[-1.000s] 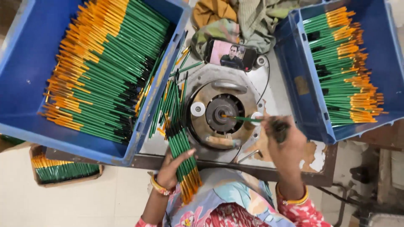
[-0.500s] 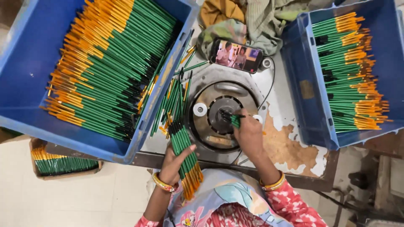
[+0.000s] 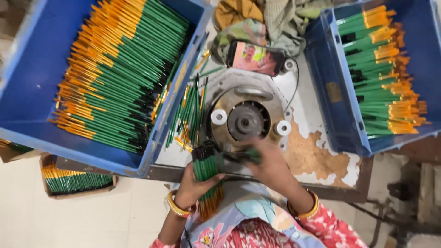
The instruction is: The person feeds bamboo incense sticks into a manufacturing machine for coating or processing.
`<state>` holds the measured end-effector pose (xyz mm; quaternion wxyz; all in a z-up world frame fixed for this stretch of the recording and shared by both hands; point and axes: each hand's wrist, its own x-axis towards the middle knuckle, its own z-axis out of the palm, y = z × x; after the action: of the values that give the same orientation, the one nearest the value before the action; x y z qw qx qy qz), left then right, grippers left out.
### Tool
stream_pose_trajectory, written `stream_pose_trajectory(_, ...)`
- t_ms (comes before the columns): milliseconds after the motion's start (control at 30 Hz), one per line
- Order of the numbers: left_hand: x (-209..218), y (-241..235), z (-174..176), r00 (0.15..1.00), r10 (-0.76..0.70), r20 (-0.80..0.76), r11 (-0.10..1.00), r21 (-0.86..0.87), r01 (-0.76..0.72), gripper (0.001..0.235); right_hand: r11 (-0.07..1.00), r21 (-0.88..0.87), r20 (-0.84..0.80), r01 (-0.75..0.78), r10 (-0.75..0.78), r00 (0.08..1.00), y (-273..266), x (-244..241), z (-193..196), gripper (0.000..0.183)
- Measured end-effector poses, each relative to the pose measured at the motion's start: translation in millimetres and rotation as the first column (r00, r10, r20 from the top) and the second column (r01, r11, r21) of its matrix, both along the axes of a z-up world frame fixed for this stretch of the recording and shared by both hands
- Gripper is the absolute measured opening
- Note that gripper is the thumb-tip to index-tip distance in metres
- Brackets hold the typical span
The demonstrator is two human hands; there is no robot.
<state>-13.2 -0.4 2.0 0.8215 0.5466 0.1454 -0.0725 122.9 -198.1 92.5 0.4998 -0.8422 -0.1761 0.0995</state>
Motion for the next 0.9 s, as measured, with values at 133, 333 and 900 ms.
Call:
stream_pose_trajectory(133,39.2,9.1,55.1,0.971,-0.053,0.235,0.898,0.437,-0.057,0.042,0.675,-0.463,-0.212,-0.575,0.545,0.811,-6.5,15.1,14.1,0.029)
stream_pose_trajectory(333,14.8,6.7,5.7,0.952,0.144,-0.269,0.941,-0.262,-0.216,0.020,0.980,-0.188,0.185,0.062,-0.027,0.982,-30.1,31.3,16.4,0.018)
stream_pose_trajectory(900,21.5,-5.5,-11.5,0.932,0.242,-0.271,0.884,-0.335,-0.327,0.032,0.897,-0.439,0.375,0.055,0.127,0.918,-8.9,44.7,-78.7,0.041)
